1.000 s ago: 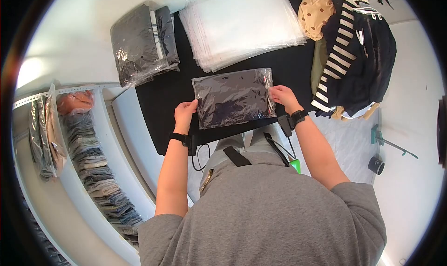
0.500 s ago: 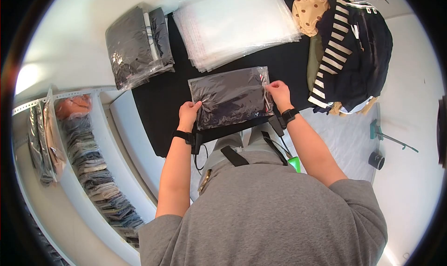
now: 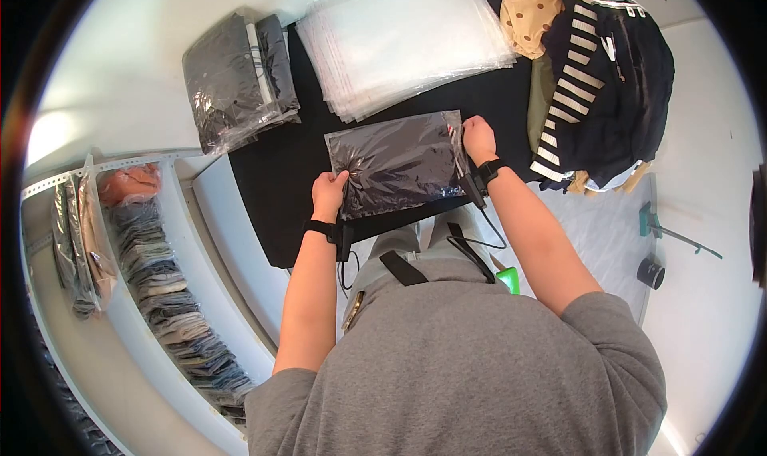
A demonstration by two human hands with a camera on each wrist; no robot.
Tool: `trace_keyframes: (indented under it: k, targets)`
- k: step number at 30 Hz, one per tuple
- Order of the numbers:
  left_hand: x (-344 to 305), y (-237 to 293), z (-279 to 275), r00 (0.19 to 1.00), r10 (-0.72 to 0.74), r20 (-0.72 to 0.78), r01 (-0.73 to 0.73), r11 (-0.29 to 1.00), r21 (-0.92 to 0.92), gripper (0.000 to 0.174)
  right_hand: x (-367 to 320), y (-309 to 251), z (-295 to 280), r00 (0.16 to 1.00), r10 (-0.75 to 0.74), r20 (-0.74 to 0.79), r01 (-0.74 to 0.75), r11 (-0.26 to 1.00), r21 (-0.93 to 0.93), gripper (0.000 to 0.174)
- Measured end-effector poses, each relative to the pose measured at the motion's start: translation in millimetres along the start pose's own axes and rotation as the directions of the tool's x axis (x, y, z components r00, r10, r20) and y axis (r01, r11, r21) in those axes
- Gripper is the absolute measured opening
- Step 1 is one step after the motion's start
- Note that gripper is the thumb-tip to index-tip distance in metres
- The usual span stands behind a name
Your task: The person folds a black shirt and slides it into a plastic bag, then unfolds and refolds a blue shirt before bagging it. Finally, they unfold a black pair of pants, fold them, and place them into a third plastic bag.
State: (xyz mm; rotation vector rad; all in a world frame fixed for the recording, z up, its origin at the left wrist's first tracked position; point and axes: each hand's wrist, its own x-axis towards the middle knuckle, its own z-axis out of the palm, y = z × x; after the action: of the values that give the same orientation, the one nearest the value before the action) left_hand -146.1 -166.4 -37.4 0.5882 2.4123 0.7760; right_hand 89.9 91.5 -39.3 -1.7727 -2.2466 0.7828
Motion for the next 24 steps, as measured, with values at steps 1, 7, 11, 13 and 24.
trace_keyframes:
  k: [1, 7, 11, 13, 24]
  targets:
    - [0, 3, -3, 1.000, 0.000, 0.000, 0.000, 1.000, -0.001, 0.039, 2, 7, 3, 0.998, 0.042, -0.044, -0.040, 0.998, 0.051, 0.032]
    - [2, 1, -4, 0.995, -0.059, 0.086, 0.060, 0.998, 0.000, 0.046, -33, 5, -22, 0.982, 0.081, 0.169, -0.108, 0.981, 0.162, 0.042]
    - [0, 1, -6, 0.996, -0.052, 0.073, 0.052, 0.999, 0.008, 0.048, -30, 10, -11, 0.987, 0.001, 0.162, -0.032, 0.982, 0.186, 0.041]
    - [1, 3, -5, 0.995, -0.051, 0.081, 0.051, 0.999, 0.006, 0.048, -27, 11, -10, 0.968, 0.057, 0.245, -0.115, 0.966, 0.233, 0.038]
    - [2, -1, -3, 0.996, -0.048, 0.069, 0.048, 0.999, -0.002, 0.048, -23, -5, -21, 0.986, -0.046, 0.159, 0.038, 0.998, 0.053, 0.031]
